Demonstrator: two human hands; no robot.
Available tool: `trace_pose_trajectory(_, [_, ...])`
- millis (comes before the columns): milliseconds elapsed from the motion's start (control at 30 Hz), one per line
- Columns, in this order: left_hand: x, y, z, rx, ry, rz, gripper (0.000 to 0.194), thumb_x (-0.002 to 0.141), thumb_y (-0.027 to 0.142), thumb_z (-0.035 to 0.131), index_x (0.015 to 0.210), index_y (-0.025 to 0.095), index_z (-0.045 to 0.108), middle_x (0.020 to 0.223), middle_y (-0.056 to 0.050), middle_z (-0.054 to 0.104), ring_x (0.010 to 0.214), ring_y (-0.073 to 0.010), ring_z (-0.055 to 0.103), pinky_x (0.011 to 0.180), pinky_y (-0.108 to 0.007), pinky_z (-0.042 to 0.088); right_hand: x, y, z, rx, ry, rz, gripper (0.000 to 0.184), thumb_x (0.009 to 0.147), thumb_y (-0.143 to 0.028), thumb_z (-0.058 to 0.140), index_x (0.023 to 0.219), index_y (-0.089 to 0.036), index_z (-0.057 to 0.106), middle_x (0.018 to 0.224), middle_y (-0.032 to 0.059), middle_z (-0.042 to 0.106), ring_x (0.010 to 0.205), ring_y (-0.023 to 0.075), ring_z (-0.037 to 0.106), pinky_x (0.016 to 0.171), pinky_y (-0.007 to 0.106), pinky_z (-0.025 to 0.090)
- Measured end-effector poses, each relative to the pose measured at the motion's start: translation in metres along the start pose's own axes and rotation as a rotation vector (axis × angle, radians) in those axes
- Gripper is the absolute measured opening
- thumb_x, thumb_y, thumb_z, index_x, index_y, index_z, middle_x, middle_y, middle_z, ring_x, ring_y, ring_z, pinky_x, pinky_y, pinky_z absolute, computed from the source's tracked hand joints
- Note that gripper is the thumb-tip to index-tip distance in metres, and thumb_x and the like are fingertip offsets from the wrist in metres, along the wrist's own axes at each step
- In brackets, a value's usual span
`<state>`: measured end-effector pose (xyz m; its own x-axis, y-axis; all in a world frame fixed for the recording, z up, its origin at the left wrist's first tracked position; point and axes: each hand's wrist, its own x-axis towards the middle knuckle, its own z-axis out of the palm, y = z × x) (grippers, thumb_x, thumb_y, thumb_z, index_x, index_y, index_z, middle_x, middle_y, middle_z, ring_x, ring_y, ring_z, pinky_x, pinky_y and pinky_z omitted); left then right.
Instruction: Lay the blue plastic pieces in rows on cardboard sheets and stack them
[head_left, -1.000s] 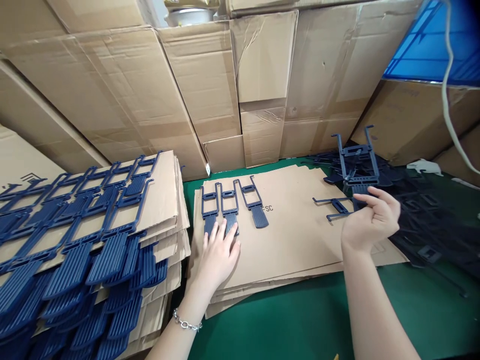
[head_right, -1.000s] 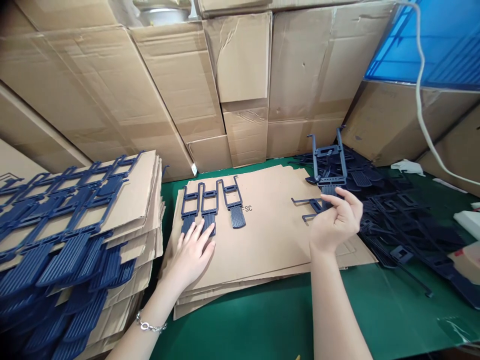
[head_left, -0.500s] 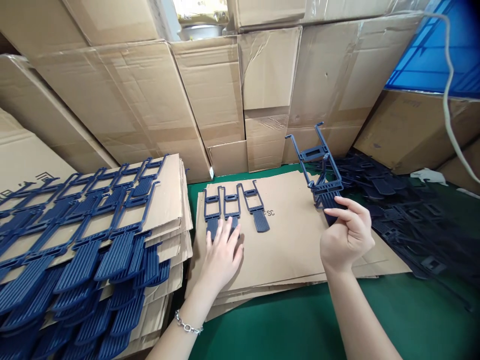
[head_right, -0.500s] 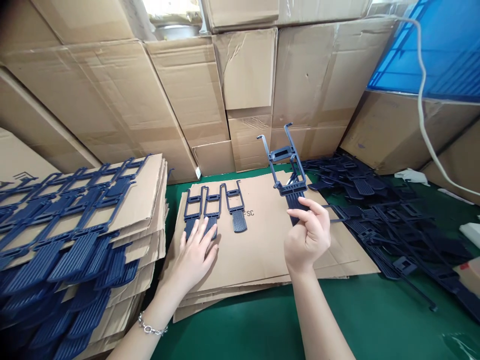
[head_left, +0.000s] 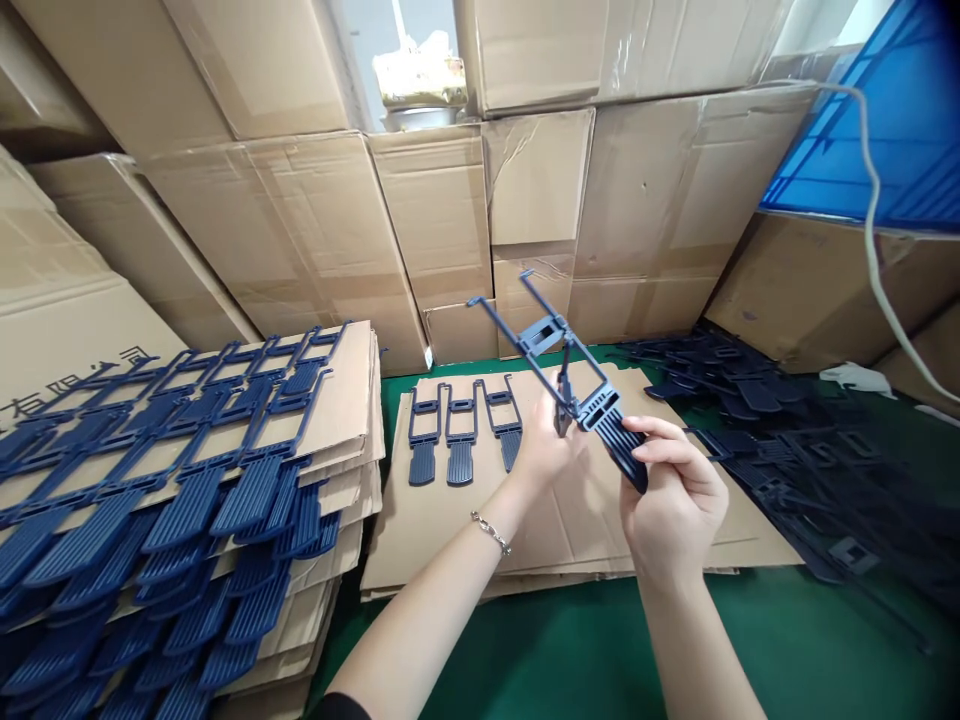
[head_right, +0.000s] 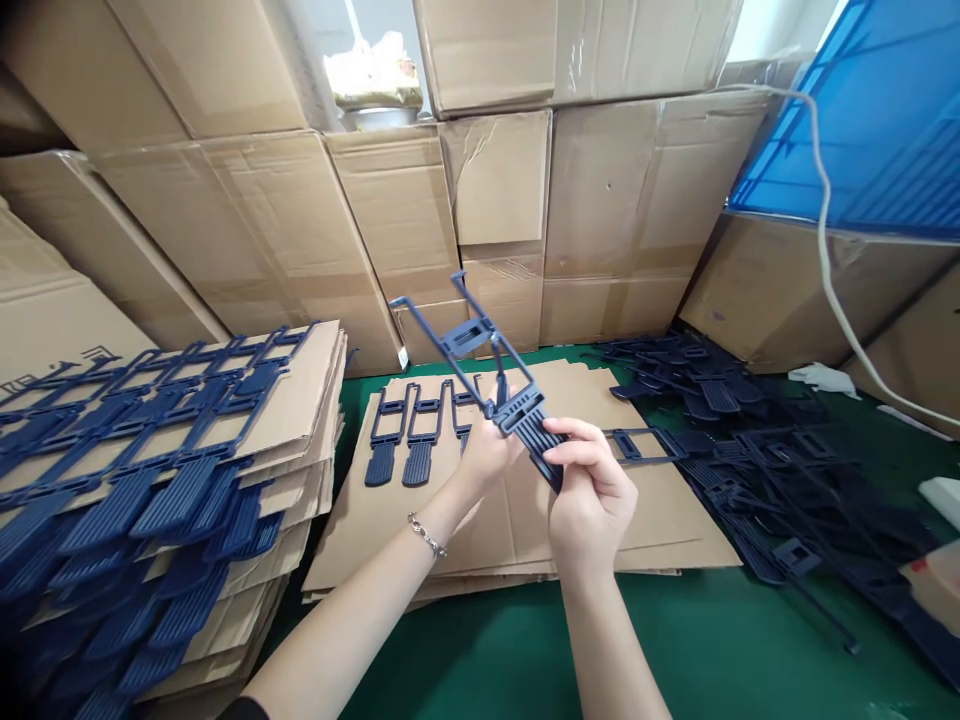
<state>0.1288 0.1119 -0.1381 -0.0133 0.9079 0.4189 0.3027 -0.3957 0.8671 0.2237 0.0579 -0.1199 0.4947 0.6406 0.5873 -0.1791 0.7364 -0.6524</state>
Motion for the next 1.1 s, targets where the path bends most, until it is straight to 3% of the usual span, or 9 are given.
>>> trace_pose_trajectory(67, [0.000,0.000,0.000,-0.002,0.021,0.011,0.040,0.079,0.026,0.049,0.118,0.019,0.043,0.107,-0.009,0.057,0.103,-0.0205,0.051,0.088,-0.036,0.040,0.003,0.001,-0.003,0.153,-0.035,0.198,0.017,0.073,-0.013,0.056,0.057,-0.016,0.055,0.084,0.0022,0.060,0.082,0.0161,0.058,0.063,0.030,0.050])
trace_pose_trajectory(167, [-0.011,0.005,-0.010,0.026,0.037,-0.017,0.033,0.081,0.025,0.047,0.113,0.021,0.045,0.096,-0.006,0.057,0.091,-0.0182,0.054,0.080,-0.033,0.043,0.007,0.002,-0.006,0.279,-0.014,0.374,0.015,0.073,-0.018,0.060,0.059,-0.016,0.055,0.085,0.0018,0.060,0.083,0.0154,0.058,0.061,0.029,0.052])
trace_pose_trajectory(400, [-0.033,0.023,-0.034,0.194,0.037,-0.140,0.035,0.079,0.036,0.049,0.111,0.021,0.045,0.084,-0.002,0.054,0.075,-0.0152,0.052,0.067,-0.028,0.041,0.000,0.001,0.000,0.324,-0.020,0.411,0.015,0.075,-0.020,0.060,0.060,-0.016,0.058,0.088,0.0021,0.059,0.087,0.0138,0.057,0.070,0.029,0.052])
trace_pose_trajectory(500, [-0.033,0.017,-0.036,0.163,0.013,-0.142,0.037,0.078,0.039,0.051,0.108,0.019,0.045,0.078,-0.001,0.052,0.068,-0.0135,0.049,0.062,-0.026,0.040,-0.002,0.002,0.002,0.374,-0.014,0.543,0.015,0.072,-0.020,0.062,0.059,-0.016,0.056,0.087,0.0020,0.060,0.085,0.0140,0.058,0.068,0.028,0.053])
trace_pose_trajectory(667, [-0.028,0.005,-0.041,0.089,0.076,-0.056,0.045,0.072,0.037,0.060,0.110,0.021,0.042,0.089,-0.003,0.055,0.080,-0.0152,0.054,0.070,-0.028,0.043,0.004,0.010,-0.004,0.483,-0.129,0.727,0.009,0.069,-0.020,0.065,0.065,-0.017,0.057,0.084,0.0004,0.061,0.081,0.0132,0.060,0.069,0.029,0.055])
trace_pose_trajectory(933, [-0.019,0.016,-0.050,0.316,0.206,-0.017,0.049,0.067,0.031,0.062,0.110,0.021,0.041,0.087,-0.003,0.049,0.081,-0.0165,0.051,0.072,-0.030,0.042,0.005,0.011,-0.006,0.473,-0.197,0.696,0.008,0.071,-0.021,0.064,0.068,-0.017,0.057,0.085,0.0008,0.061,0.080,0.0140,0.060,0.070,0.030,0.055])
trace_pose_trajectory(1100, [-0.024,0.026,-0.048,0.492,0.251,-0.056,0.052,0.067,0.037,0.061,0.109,0.019,0.038,0.099,-0.007,0.046,0.099,-0.0234,0.045,0.084,-0.040,0.037,0.005,0.012,-0.005,0.441,-0.162,0.611,0.009,0.071,-0.023,0.064,0.067,-0.017,0.058,0.087,0.0016,0.060,0.080,0.0136,0.060,0.070,0.029,0.054])
